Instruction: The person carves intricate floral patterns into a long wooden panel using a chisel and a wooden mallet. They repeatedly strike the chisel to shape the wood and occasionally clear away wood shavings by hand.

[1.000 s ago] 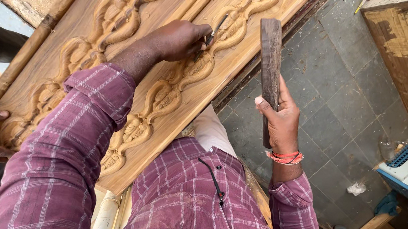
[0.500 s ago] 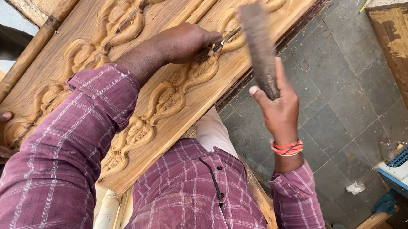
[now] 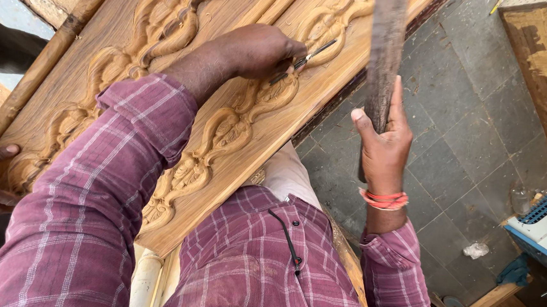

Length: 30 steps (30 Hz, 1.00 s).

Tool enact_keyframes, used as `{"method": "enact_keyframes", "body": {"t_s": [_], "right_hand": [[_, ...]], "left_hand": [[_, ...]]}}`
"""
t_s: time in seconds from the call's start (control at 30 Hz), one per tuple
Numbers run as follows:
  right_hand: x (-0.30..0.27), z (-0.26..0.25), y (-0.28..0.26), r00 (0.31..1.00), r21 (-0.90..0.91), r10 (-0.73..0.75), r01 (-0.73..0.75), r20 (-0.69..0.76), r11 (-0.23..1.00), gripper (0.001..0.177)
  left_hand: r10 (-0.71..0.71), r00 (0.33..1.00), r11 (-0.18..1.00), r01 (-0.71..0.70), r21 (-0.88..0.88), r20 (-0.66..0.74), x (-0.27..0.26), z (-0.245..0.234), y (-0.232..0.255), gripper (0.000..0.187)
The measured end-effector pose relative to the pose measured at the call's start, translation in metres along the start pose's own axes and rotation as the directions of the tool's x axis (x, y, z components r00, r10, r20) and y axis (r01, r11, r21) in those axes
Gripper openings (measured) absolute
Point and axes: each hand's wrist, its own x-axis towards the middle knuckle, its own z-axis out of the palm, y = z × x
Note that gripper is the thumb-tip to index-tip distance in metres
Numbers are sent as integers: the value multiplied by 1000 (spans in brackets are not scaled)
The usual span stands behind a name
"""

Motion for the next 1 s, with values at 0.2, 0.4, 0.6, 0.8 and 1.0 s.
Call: {"method": "enact_keyframes", "body": {"t_s": [0.2,0.4,0.6,0.8,1.0], "right_hand": [[-4,-1,-4,994,-100,-9,20,106,995,81],[-13,6,-4,985,-407,-146,170,90,898,83],[-29,20,4,991,10,50,-49,-126,999,80],[-35,18,8,994,-133,-111,111,13,985,80],[-43,22,13,998,-343,-64,67,18,937,83]], "left_hand": [[50,999,999,-50,-1,15,1,-8,3,21],[38,997,995,-44,89,72,3,-11,8,14],[90,993,958,-107,265,73,9,-3,3,10],[113,993,966,-120,229,43,19,2,2,31],[76,984,929,-129,347,163,23,-4,9,34]]}}
